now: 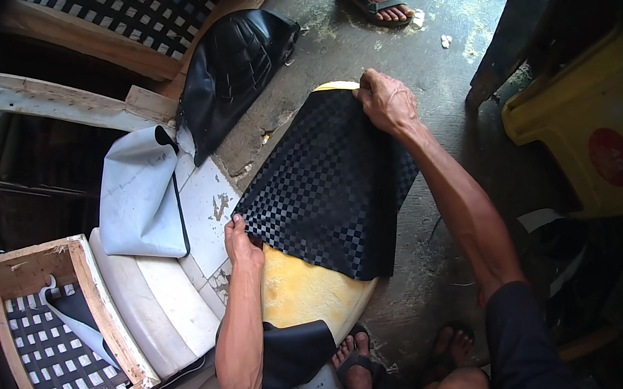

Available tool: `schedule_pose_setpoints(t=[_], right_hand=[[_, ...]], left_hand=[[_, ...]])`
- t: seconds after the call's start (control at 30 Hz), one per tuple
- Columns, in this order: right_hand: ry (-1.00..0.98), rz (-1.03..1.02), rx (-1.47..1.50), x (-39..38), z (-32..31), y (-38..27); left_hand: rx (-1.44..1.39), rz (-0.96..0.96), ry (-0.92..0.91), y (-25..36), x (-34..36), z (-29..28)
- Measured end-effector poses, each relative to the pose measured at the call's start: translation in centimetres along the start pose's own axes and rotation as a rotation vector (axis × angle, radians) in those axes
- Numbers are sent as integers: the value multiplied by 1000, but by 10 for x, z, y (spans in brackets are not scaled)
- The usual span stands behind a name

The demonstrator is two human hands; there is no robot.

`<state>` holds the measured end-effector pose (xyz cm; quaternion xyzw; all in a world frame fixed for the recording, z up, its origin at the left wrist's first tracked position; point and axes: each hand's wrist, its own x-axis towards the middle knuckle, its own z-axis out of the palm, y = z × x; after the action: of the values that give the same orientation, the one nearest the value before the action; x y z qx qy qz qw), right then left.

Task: The person applies a new seat cover to a motorcycle seat by hand, pulling the fabric tight over the foam and trimming the excess with shears.

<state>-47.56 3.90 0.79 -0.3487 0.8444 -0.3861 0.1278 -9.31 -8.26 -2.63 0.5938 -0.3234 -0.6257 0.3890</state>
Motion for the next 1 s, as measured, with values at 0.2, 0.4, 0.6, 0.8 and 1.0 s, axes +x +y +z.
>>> schedule_pose_setpoints(t=[0.2,0.4,0.6,0.8,1.0], right_hand=[[31,-69,-8,2,10,5],[15,-110,-31,6,6,-2],[32,-153,-15,8,7,11],[0,-143,-11,16,3,8],[-56,-79,-25,20,-4,9]], left_hand=[[999,928,290,-2,28,55],[934,854,-708,37,55,213],[958,513,-896,44,69,257],[895,532,-809,37,74,268],[972,518,-770,37,73,274]])
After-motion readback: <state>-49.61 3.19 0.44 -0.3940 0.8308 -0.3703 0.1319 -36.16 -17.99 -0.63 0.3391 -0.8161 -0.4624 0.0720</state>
